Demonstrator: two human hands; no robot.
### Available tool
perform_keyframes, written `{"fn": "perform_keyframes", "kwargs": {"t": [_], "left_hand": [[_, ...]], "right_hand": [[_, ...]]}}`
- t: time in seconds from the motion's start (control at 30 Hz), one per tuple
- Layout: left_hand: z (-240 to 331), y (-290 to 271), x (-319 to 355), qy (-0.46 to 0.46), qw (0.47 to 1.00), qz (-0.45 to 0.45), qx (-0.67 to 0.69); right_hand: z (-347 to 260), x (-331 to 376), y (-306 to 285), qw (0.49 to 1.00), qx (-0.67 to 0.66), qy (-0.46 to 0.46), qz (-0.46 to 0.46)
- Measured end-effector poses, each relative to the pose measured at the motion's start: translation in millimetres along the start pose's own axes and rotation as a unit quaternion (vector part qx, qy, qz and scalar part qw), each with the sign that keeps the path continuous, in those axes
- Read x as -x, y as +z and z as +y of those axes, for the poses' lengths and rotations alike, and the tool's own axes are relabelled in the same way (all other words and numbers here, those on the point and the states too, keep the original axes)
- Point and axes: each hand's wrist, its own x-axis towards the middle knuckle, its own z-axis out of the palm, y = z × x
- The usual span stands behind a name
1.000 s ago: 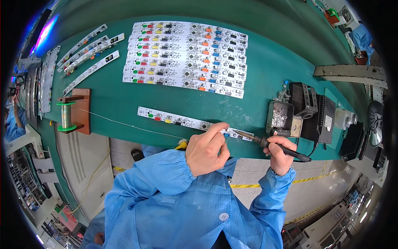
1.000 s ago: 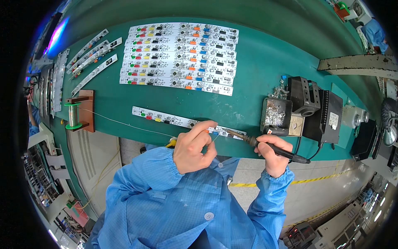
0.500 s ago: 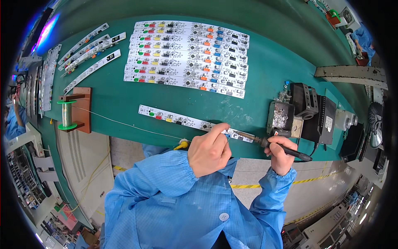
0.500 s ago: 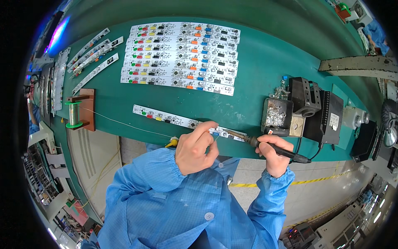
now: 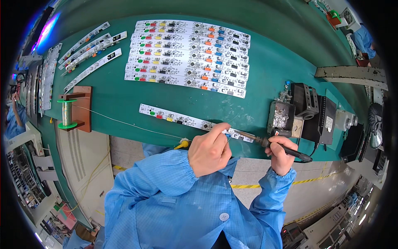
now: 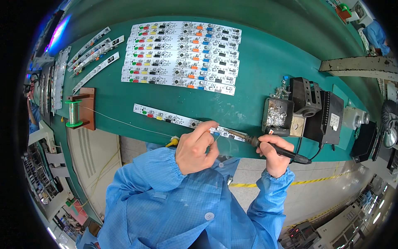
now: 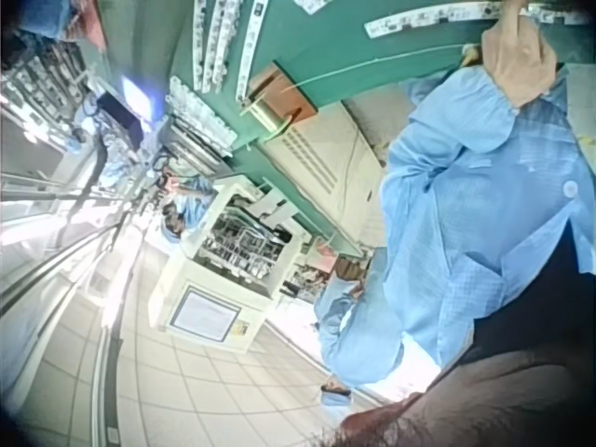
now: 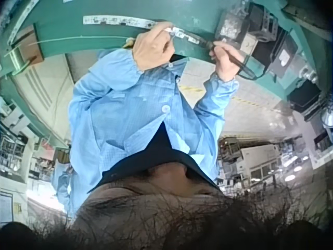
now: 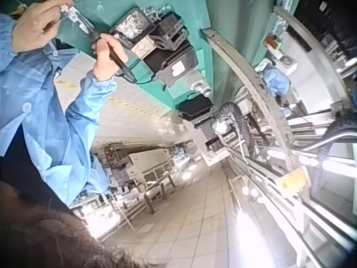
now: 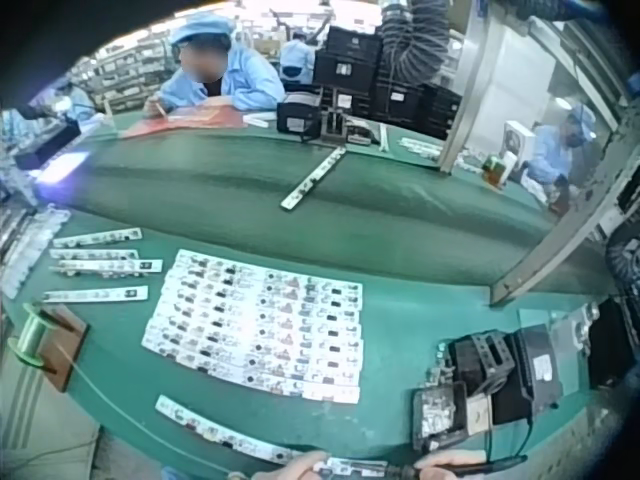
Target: The recorder is soldering components onto a strip of circuit boards using a soldering iron and wire.
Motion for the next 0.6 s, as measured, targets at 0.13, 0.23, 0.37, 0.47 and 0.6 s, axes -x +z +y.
{"fn": "perform_keyframes", "kwargs": {"t": [0.13, 0.23, 0.37, 0.47, 0.6], "left_hand": [[0, -1, 0, 0.0, 1.0, -0.001, 0.009], [-1, -1, 1, -0.004, 1.0, -0.003, 0.017], [-2, -1, 0, -0.001, 1.0, 0.0, 0.022], [-1, -4, -2, -0.002, 0.999, -0.004, 0.032], [8, -20, 3, 0.019, 0.999, 0.009, 0.042]], "right_hand": [[8, 9, 0, 0.997, -0.007, -0.023, 0.07], [27, 29, 3, 0.978, -0.021, -0.141, 0.151], [63, 40, 12, 0.85, 0.173, -0.431, 0.248], [70, 46, 12, 0.864, 0.353, -0.306, 0.189], [59, 49, 29, 0.899, 0.198, -0.354, 0.168]]}}
